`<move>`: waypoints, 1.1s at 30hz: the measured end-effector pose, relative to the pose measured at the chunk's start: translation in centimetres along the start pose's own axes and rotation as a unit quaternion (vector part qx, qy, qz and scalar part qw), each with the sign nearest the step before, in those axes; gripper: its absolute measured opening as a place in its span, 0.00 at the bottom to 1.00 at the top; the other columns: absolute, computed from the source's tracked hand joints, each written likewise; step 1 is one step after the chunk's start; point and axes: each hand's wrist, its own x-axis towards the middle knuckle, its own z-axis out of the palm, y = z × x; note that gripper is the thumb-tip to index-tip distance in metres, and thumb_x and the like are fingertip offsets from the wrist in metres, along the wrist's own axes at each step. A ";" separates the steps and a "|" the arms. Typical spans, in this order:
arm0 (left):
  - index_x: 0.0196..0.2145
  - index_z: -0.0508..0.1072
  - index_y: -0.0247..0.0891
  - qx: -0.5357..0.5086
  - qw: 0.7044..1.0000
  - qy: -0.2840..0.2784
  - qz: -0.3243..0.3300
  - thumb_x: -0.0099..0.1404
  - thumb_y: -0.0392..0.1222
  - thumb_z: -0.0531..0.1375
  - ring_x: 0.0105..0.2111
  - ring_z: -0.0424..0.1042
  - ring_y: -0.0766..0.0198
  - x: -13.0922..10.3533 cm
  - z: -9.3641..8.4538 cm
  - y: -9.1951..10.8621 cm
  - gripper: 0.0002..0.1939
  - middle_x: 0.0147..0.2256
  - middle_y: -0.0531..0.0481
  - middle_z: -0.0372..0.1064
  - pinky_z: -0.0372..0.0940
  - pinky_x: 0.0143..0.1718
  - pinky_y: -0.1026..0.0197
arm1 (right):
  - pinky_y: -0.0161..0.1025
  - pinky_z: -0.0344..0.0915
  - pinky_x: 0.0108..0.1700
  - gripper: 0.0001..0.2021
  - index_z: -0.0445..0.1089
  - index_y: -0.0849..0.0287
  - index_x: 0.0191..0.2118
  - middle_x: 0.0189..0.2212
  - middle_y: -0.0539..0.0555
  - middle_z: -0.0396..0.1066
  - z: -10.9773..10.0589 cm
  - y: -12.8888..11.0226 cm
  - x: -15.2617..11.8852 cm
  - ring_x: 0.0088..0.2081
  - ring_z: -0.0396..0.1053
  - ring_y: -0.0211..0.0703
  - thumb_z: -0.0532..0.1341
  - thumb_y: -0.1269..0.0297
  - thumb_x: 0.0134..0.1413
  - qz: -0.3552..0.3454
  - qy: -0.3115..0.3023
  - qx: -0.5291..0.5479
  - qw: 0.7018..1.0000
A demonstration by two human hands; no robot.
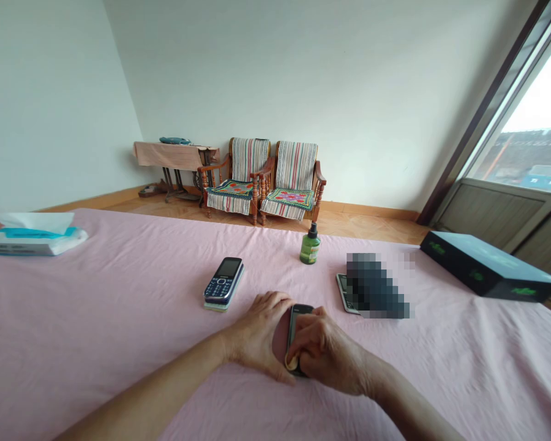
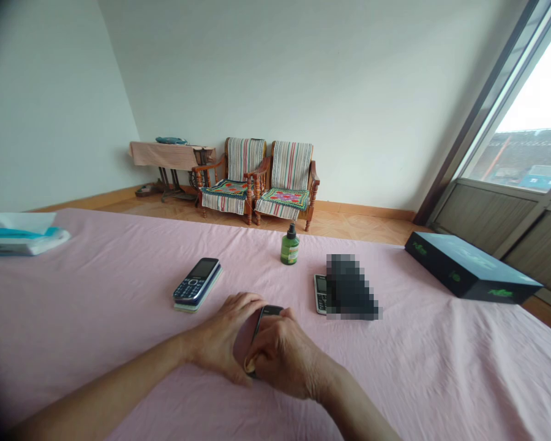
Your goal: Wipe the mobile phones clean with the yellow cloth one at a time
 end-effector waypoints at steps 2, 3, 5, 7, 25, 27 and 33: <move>0.54 0.58 0.41 0.002 1.000 0.000 -0.002 0.33 0.60 0.71 0.51 0.59 0.44 0.0 -0.1 0.1 0.52 0.52 0.43 0.58 0.55 0.54 0.45 | 0.41 0.49 0.49 0.16 0.76 0.55 0.26 0.30 0.45 0.75 -0.2 -0.1 0.0 0.35 0.69 0.34 0.54 0.82 0.44 -0.003 -0.005 0.000 1.000; 0.54 0.58 0.41 0.004 1.000 -0.001 -0.003 0.33 0.60 0.71 0.50 0.59 0.44 0.0 -0.1 0.2 0.52 0.52 0.42 0.58 0.55 0.54 0.44 | 0.40 0.50 0.49 0.17 0.76 0.55 0.26 0.30 0.44 0.75 -0.4 -0.2 0.0 0.35 0.69 0.34 0.54 0.82 0.43 -0.008 -0.012 -0.001 1.000; 0.54 0.59 0.41 0.005 1.000 -0.003 -0.003 0.33 0.60 0.71 0.50 0.59 0.44 0.0 -0.2 0.3 0.51 0.52 0.42 0.58 0.55 0.54 0.44 | 0.37 0.52 0.48 0.17 0.76 0.56 0.26 0.30 0.44 0.75 -1.1 -0.2 -0.3 0.34 0.68 0.33 0.54 0.83 0.42 -0.016 -0.028 -0.009 0.999; 0.53 0.59 0.41 0.005 1.000 -0.004 0.001 0.34 0.60 0.71 0.50 0.59 0.44 0.0 -0.3 0.4 0.51 0.51 0.42 0.59 0.55 0.54 0.44 | 0.35 0.56 0.45 0.17 0.77 0.56 0.26 0.28 0.45 0.74 -1.9 -0.2 -0.6 0.30 0.67 0.32 0.54 0.83 0.42 -0.014 -0.052 -0.017 0.998; 0.53 0.60 0.42 0.009 1.000 0.005 0.005 0.34 0.61 0.71 0.49 0.60 0.45 0.1 -0.2 0.5 0.51 0.51 0.43 0.60 0.56 0.53 0.46 | 0.28 0.56 0.28 0.18 0.79 0.58 0.29 0.24 0.46 0.72 -1.8 -0.4 -0.7 0.26 0.64 0.32 0.54 0.83 0.42 0.025 -0.086 0.036 0.995; 0.53 0.61 0.43 0.010 1.000 0.008 0.005 0.34 0.62 0.71 0.49 0.61 0.45 0.1 -0.2 0.5 0.50 0.50 0.44 0.60 0.56 0.52 0.47 | 0.29 0.57 0.29 0.18 0.79 0.59 0.29 0.24 0.46 0.72 -1.8 -0.6 -0.6 0.26 0.64 0.32 0.53 0.83 0.42 0.018 -0.075 0.047 0.996; 0.55 0.59 0.44 0.002 1.000 0.002 0.005 0.33 0.63 0.70 0.51 0.60 0.43 0.1 -0.1 0.3 0.52 0.52 0.43 0.59 0.54 0.54 0.46 | 0.29 0.56 0.27 0.16 0.77 0.59 0.26 0.22 0.45 0.71 -2.2 -0.6 -0.7 0.25 0.63 0.33 0.54 0.82 0.40 0.066 -0.100 0.067 0.990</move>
